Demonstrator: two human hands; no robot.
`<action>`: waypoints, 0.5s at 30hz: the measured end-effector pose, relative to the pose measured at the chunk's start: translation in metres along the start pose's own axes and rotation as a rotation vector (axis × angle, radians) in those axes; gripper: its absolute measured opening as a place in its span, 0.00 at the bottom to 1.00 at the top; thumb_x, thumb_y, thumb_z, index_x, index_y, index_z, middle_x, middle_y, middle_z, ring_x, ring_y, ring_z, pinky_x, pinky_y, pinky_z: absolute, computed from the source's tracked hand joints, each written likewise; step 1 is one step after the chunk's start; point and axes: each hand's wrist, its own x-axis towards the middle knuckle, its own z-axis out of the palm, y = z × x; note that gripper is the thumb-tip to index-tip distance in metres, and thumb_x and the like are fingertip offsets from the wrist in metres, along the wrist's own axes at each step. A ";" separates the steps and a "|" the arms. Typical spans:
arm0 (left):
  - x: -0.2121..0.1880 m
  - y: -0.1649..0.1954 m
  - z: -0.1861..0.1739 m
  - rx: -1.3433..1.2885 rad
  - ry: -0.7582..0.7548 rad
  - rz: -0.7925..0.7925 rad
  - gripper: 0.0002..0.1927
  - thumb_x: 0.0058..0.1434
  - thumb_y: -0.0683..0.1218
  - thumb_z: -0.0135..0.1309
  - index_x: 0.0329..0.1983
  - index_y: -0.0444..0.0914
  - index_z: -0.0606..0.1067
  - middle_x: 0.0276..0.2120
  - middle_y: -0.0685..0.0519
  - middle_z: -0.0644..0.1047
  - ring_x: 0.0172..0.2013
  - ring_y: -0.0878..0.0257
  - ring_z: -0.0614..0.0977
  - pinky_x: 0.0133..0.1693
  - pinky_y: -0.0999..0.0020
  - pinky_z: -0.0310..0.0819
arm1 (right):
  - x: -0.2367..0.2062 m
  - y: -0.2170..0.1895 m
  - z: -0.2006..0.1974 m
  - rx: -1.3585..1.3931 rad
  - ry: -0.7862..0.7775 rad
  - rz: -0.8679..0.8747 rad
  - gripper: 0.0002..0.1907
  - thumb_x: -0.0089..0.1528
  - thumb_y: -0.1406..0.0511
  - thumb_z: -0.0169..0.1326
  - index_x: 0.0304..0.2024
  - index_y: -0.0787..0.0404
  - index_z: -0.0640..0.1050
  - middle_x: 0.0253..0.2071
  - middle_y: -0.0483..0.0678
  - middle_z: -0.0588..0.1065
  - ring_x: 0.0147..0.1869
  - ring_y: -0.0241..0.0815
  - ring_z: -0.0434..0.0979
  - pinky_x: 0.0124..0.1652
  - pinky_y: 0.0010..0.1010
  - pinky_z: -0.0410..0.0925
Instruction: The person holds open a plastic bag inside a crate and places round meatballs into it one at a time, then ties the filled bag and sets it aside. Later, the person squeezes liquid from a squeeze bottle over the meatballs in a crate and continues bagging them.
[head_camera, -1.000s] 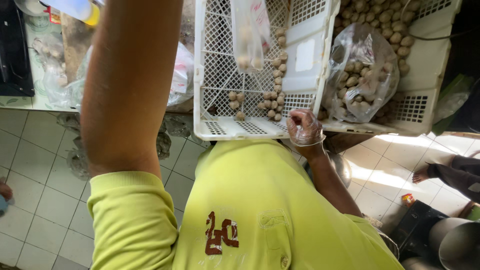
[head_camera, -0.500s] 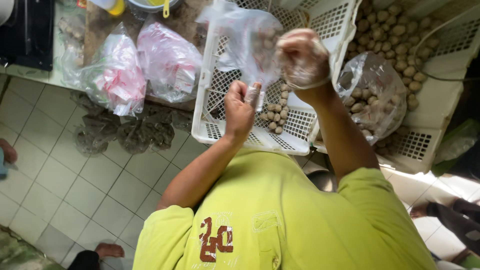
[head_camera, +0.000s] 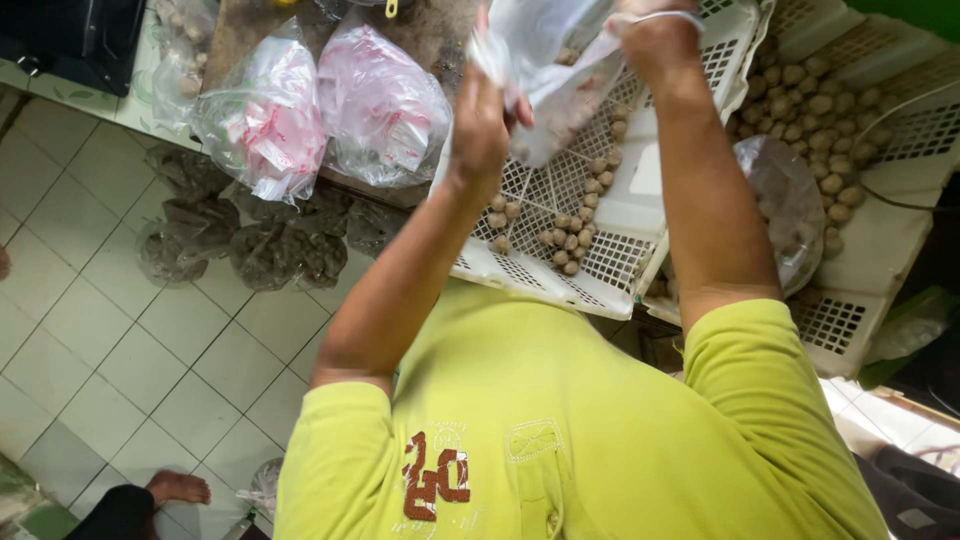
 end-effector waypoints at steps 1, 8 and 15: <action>0.013 0.011 0.000 0.030 -0.077 0.094 0.12 0.80 0.45 0.34 0.54 0.32 0.66 0.28 0.53 0.74 0.28 0.63 0.74 0.35 0.65 0.75 | -0.003 0.015 -0.005 0.045 0.048 0.068 0.14 0.71 0.70 0.54 0.55 0.69 0.66 0.50 0.54 0.71 0.44 0.41 0.78 0.40 0.32 0.77; 0.012 0.049 -0.009 0.329 -0.405 0.214 0.21 0.76 0.54 0.36 0.59 0.34 0.63 0.33 0.51 0.80 0.43 0.62 0.82 0.61 0.56 0.68 | -0.095 0.064 0.017 0.803 0.451 -0.048 0.22 0.74 0.72 0.52 0.64 0.70 0.58 0.59 0.54 0.67 0.47 0.37 0.78 0.40 0.28 0.79; -0.070 0.025 -0.012 0.481 -0.362 -0.072 0.42 0.71 0.43 0.55 0.81 0.40 0.46 0.41 0.53 0.79 0.43 0.63 0.84 0.53 0.62 0.82 | -0.170 0.069 0.041 0.958 0.256 0.094 0.17 0.73 0.73 0.56 0.59 0.70 0.63 0.61 0.53 0.68 0.48 0.34 0.76 0.40 0.26 0.79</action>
